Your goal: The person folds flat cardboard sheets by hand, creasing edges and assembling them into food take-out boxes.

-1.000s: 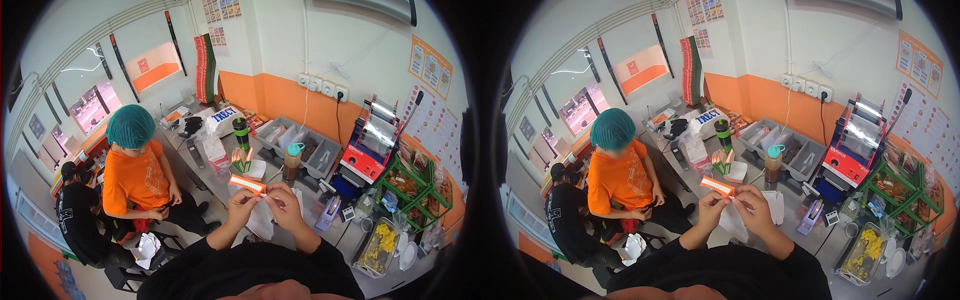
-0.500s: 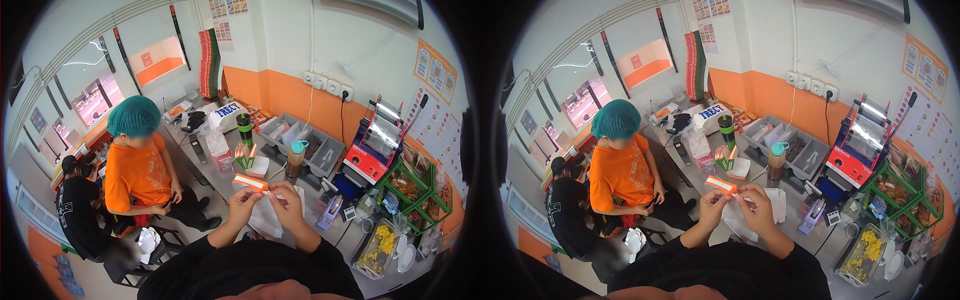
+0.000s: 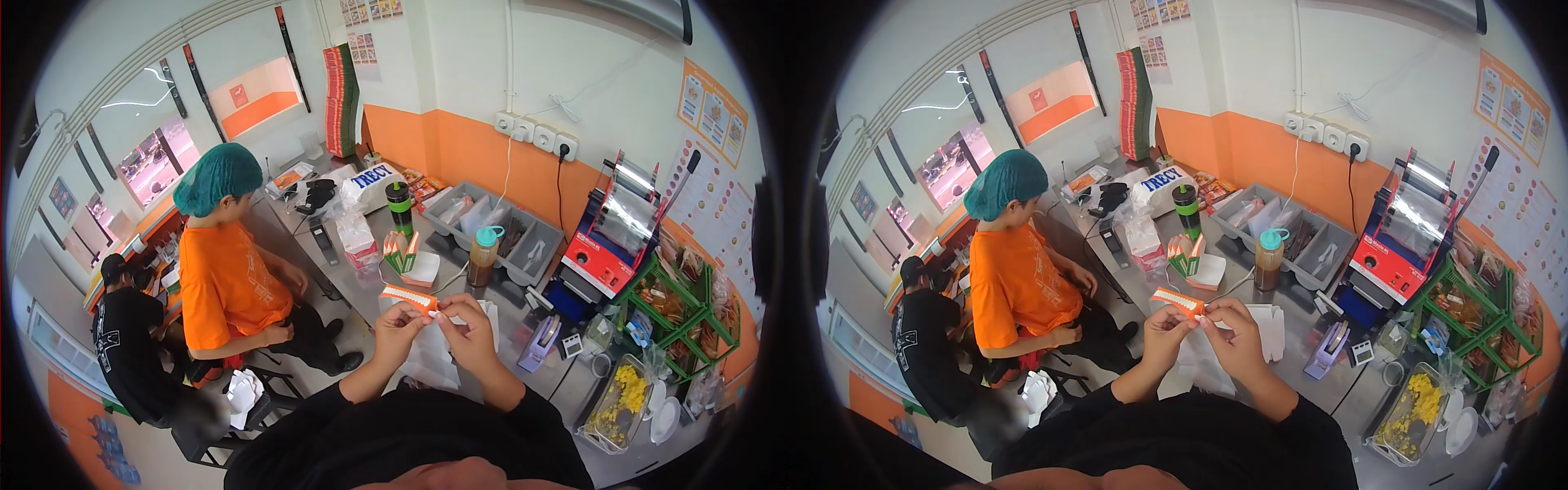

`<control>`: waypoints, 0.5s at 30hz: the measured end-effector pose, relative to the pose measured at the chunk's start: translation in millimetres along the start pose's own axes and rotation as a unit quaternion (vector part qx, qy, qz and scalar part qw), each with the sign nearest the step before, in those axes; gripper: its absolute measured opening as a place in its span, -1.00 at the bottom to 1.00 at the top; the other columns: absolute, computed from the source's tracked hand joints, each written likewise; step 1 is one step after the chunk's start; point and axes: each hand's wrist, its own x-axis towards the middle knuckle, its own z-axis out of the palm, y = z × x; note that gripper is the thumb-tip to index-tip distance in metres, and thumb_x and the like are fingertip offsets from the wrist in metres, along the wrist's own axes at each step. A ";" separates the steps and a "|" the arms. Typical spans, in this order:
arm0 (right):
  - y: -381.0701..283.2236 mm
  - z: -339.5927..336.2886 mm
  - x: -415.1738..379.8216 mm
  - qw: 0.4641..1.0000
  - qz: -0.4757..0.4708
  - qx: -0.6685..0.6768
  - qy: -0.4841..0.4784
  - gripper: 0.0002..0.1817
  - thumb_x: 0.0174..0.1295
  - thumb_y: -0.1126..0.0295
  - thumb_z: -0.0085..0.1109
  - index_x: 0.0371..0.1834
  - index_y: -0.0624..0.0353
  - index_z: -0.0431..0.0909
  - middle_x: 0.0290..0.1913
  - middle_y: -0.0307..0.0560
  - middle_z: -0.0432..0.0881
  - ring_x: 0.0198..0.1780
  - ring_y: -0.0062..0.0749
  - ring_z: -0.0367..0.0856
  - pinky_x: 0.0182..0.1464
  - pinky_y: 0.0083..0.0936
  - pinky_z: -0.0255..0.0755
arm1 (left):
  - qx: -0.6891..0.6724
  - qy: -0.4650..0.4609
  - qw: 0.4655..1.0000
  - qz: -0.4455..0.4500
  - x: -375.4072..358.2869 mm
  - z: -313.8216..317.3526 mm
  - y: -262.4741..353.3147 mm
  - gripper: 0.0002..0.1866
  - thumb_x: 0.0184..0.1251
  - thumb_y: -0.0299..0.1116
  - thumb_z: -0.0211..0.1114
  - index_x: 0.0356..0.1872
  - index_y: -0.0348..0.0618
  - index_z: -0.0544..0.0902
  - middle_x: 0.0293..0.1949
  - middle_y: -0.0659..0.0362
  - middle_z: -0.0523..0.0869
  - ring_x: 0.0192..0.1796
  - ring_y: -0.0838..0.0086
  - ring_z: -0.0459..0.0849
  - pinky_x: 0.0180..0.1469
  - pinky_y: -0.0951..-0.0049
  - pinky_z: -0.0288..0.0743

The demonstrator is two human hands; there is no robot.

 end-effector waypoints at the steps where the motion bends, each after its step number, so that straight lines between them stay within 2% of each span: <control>1: 0.8 0.1 0.0 1.000 -0.001 0.001 0.000 -0.99 0.30 0.58 0.20 -0.27 0.27 0.59 -0.04 -0.16 0.46 -0.11 -0.67 0.51 -0.39 -0.82 0.45 | -0.005 0.001 1.000 -0.001 -0.1 0.0 -0.5 -0.85 0.24 -0.60 0.40 -0.19 -0.27 0.64 -0.25 0.18 0.76 -0.23 0.63 0.68 -0.15 0.65 0.50; 11: 3.6 0.0 -0.6 1.000 0.013 0.006 -0.018 -0.97 0.30 0.54 0.23 -0.27 0.26 0.58 -0.04 -0.18 0.41 -0.09 -0.64 0.51 -0.29 -0.79 0.52 | -0.003 0.002 1.000 0.000 -0.3 -0.9 -6.1 -0.84 0.23 -0.60 0.41 -0.21 -0.23 0.63 -0.27 0.24 0.73 -0.23 0.66 0.64 -0.13 0.65 0.49; 13: 5.1 -1.1 -0.7 1.000 0.023 0.010 -0.016 -0.95 0.29 0.54 0.24 -0.27 0.25 0.56 -0.04 -0.17 0.41 -0.06 -0.61 0.51 -0.25 -0.77 0.53 | 0.037 -0.007 0.999 -0.009 -0.3 -2.1 -3.4 -0.89 0.30 -0.49 0.38 -0.21 -0.19 0.64 -0.27 0.29 0.72 -0.23 0.68 0.62 -0.12 0.64 0.46; 15: 8.4 -1.8 -0.7 0.999 0.031 0.015 -0.023 -0.94 0.28 0.55 0.25 -0.28 0.24 0.54 -0.04 -0.16 0.41 -0.04 -0.58 0.51 -0.21 -0.75 0.55 | 0.024 -0.002 1.000 0.004 -0.4 7.7 2.1 -0.91 0.35 -0.48 0.33 -0.18 -0.20 0.65 -0.26 0.28 0.72 -0.20 0.66 0.62 -0.08 0.61 0.47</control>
